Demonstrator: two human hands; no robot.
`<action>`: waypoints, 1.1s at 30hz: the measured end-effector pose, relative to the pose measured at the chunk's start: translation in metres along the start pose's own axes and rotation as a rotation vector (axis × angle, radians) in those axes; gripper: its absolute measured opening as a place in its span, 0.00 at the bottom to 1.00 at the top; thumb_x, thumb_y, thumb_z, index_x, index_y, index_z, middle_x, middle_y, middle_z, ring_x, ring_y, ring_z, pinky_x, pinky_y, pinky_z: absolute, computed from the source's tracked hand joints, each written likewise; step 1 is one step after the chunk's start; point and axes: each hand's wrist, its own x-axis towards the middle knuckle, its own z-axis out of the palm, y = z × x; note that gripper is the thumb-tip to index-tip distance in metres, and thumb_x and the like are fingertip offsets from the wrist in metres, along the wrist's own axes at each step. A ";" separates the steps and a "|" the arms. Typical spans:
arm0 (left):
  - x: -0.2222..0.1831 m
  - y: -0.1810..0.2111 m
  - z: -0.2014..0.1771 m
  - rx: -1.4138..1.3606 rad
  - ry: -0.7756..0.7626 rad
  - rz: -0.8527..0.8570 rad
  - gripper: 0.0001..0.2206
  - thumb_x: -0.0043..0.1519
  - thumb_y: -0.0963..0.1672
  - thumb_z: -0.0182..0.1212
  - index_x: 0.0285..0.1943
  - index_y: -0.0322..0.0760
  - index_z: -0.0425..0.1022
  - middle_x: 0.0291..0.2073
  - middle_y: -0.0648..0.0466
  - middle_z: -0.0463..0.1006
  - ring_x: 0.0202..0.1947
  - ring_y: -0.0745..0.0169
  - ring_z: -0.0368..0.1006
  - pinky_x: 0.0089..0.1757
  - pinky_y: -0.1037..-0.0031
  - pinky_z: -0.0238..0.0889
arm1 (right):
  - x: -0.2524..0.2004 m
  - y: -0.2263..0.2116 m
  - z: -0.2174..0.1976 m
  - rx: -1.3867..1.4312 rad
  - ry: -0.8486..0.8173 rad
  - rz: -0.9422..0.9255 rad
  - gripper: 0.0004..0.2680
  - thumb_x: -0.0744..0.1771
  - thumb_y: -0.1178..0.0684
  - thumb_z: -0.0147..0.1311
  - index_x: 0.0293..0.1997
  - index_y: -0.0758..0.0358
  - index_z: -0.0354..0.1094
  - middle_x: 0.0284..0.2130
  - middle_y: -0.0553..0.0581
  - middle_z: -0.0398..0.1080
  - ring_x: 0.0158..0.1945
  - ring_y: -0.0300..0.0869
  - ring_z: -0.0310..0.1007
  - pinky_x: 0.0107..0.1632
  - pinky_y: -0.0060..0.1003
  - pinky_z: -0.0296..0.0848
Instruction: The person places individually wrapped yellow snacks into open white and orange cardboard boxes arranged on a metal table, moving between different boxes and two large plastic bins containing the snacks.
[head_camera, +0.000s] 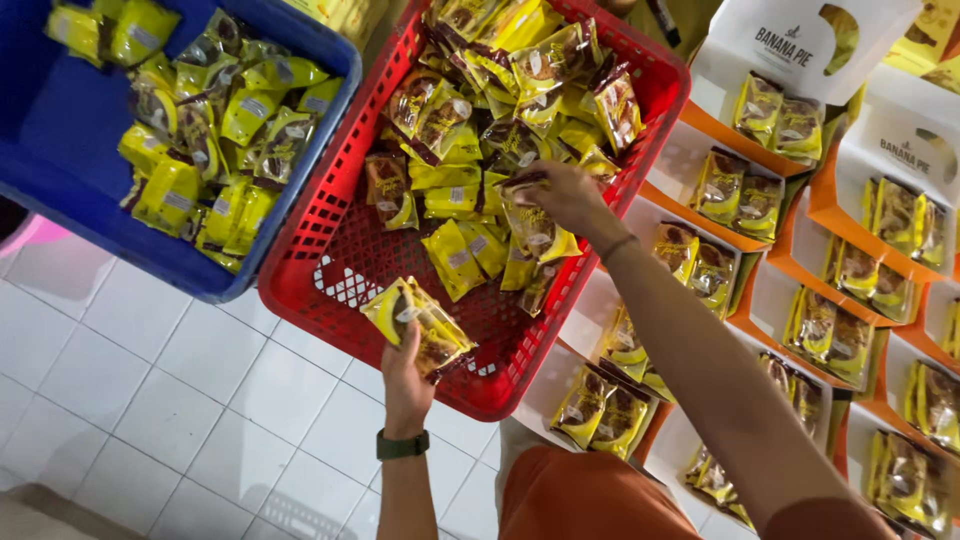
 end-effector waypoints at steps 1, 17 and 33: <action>0.007 -0.012 -0.002 -0.039 0.004 -0.027 0.26 0.67 0.47 0.55 0.71 0.27 0.57 0.57 0.29 0.72 0.55 0.29 0.72 0.51 0.44 0.69 | 0.011 0.005 0.004 -0.097 -0.057 0.004 0.13 0.63 0.53 0.67 0.52 0.56 0.73 0.46 0.60 0.77 0.55 0.51 0.75 0.61 0.46 0.70; 0.004 0.014 0.052 0.149 -0.194 0.027 0.41 0.59 0.49 0.67 0.78 0.35 0.47 0.68 0.36 0.61 0.66 0.38 0.62 0.67 0.43 0.48 | -0.037 -0.049 0.015 -0.036 -0.070 0.435 0.23 0.65 0.43 0.65 0.57 0.64 0.55 0.57 0.76 0.64 0.62 0.67 0.65 0.62 0.59 0.64; -0.061 -0.001 0.195 1.079 -1.278 -0.488 0.23 0.58 0.41 0.71 0.61 0.35 0.66 0.35 0.49 0.82 0.28 0.60 0.81 0.29 0.68 0.80 | -0.253 0.000 -0.143 0.143 -0.537 -0.084 0.24 0.63 0.36 0.57 0.63 0.57 0.65 0.53 0.58 0.76 0.53 0.46 0.77 0.54 0.40 0.73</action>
